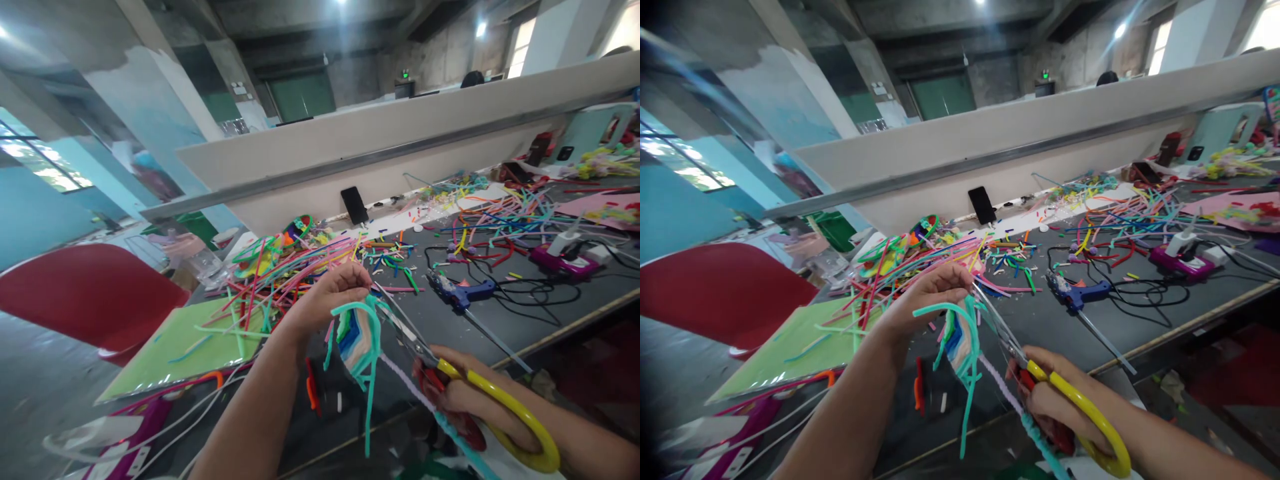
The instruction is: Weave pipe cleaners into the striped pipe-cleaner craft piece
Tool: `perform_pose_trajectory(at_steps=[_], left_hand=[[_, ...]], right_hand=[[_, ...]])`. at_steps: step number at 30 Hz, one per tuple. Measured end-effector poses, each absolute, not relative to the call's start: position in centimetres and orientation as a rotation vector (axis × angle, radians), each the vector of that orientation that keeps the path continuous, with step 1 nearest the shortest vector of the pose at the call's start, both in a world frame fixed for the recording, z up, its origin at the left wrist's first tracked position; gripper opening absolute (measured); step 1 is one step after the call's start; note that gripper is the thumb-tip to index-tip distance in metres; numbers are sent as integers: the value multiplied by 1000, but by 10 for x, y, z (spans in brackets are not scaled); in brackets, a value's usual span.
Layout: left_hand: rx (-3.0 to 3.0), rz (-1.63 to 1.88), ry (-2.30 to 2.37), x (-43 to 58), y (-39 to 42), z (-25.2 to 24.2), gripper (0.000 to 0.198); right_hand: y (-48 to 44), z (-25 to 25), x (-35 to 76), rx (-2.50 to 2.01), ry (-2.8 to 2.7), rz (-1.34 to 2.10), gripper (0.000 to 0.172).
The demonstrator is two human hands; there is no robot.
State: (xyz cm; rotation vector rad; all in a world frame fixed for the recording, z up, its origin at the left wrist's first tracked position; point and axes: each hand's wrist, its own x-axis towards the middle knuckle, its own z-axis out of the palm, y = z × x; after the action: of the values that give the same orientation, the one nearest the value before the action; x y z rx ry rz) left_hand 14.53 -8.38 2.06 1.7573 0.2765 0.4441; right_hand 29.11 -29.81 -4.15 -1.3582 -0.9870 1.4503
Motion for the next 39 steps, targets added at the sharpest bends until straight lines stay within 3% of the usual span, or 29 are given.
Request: perform_pose_trajectory(at_steps=[8,15,26,33,39], left_hand=[[1736,484,339,157,-87,10,25],[1741,512,371,161,-93,12,25],[1775,519,428,159,-86,10,26],[1826,634,567,141,-60,21,26],[1776,637,672,123,-42,26,27]], right_hand=[[-288,-63,291,-1257,-858,1448,40],[-287,-56,289,-1150,-783,1522,26],[-284,-62,288,-1170,-631,1677,18],[-260,-54,305,-1374,-765,1417,31],[-217,-61,320,-1470,-925,1423,67]])
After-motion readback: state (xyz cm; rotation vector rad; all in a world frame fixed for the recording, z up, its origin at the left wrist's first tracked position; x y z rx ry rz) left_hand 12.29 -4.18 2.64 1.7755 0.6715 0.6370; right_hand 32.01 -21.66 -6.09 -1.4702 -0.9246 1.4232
